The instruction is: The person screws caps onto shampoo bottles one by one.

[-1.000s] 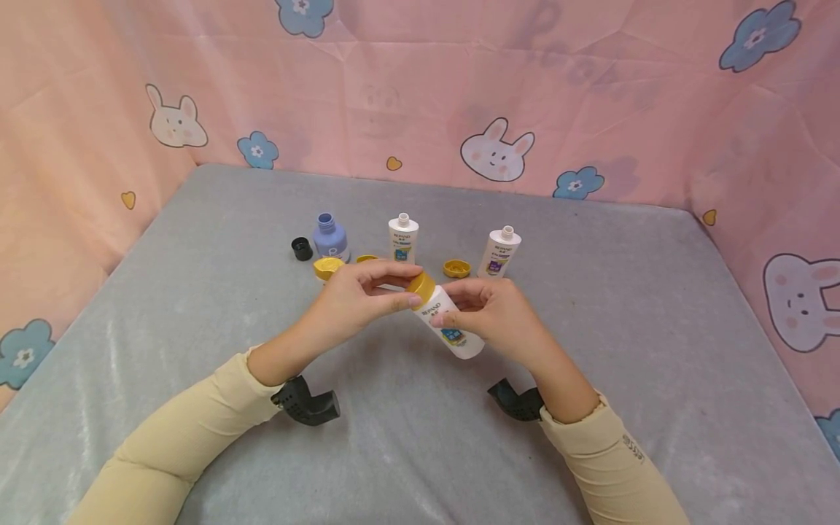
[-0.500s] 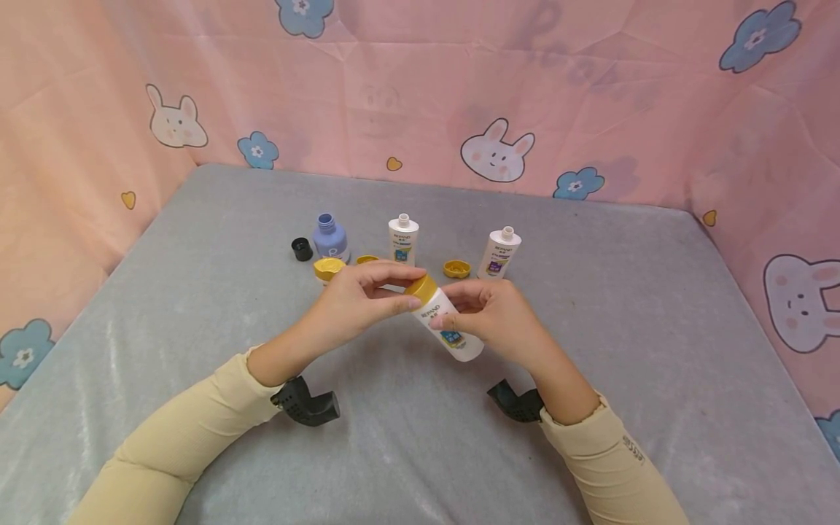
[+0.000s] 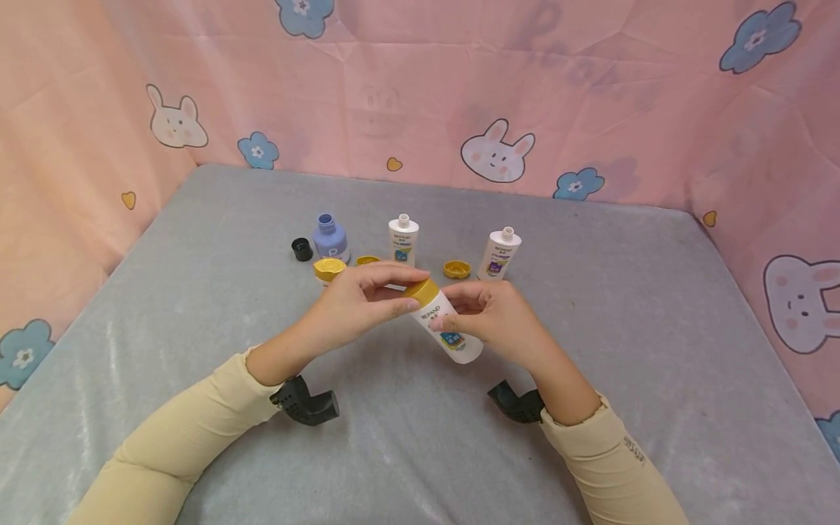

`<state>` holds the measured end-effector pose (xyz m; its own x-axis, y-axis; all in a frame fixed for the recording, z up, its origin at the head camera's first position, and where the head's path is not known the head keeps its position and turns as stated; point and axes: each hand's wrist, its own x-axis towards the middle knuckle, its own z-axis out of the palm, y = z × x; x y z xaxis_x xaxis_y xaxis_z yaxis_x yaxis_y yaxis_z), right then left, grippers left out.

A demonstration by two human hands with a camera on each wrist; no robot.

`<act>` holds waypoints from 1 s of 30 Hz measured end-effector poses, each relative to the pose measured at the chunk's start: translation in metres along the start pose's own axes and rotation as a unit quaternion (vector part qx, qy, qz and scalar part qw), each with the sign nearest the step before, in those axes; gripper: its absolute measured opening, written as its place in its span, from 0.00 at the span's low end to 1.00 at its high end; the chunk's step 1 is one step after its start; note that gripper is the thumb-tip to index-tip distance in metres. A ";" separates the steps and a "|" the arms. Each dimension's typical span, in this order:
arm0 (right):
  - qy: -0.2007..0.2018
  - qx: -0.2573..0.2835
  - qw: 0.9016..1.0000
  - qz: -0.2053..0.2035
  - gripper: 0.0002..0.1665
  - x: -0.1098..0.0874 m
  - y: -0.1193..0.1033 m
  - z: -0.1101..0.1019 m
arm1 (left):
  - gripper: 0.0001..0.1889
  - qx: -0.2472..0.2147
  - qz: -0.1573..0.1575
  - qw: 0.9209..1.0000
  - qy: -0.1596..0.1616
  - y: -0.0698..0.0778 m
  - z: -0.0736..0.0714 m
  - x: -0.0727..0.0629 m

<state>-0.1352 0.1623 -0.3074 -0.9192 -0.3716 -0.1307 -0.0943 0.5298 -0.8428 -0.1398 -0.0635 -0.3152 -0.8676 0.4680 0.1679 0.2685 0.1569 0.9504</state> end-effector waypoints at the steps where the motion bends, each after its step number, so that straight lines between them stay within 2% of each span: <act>1: -0.001 0.001 1.000 -0.001 0.23 0.000 0.000 0.000 | 0.19 0.000 0.001 1.000 -0.001 0.000 0.000 0.000; 9: -0.003 0.005 1.000 0.010 0.24 0.000 -0.002 -0.001 | 0.18 0.014 0.038 0.999 -0.013 0.000 -0.001 0.001; 12: -0.003 0.006 1.000 0.012 0.24 -0.001 -0.002 -0.001 | 0.18 0.010 0.040 0.999 -0.014 0.000 -0.001 0.000; 15: -0.002 0.010 1.000 0.014 0.25 -0.001 -0.002 -0.001 | 0.19 0.004 0.031 0.999 -0.007 0.001 -0.001 0.000; 23: 0.000 0.016 1.000 0.014 0.24 -0.002 -0.002 -0.002 | 0.19 -0.009 -0.037 0.999 0.015 0.002 -0.001 0.000; 30: -0.007 0.021 1.000 0.009 0.24 -0.002 -0.002 -0.001 | 0.16 0.002 -0.047 0.999 0.011 0.002 -0.001 0.000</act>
<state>-0.1336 0.1630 -0.3044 -0.9148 -0.3735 -0.1540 -0.0608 0.5041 -0.8615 -0.1395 -0.0640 -0.3129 -0.8977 0.4326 0.0834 0.1873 0.2033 0.9610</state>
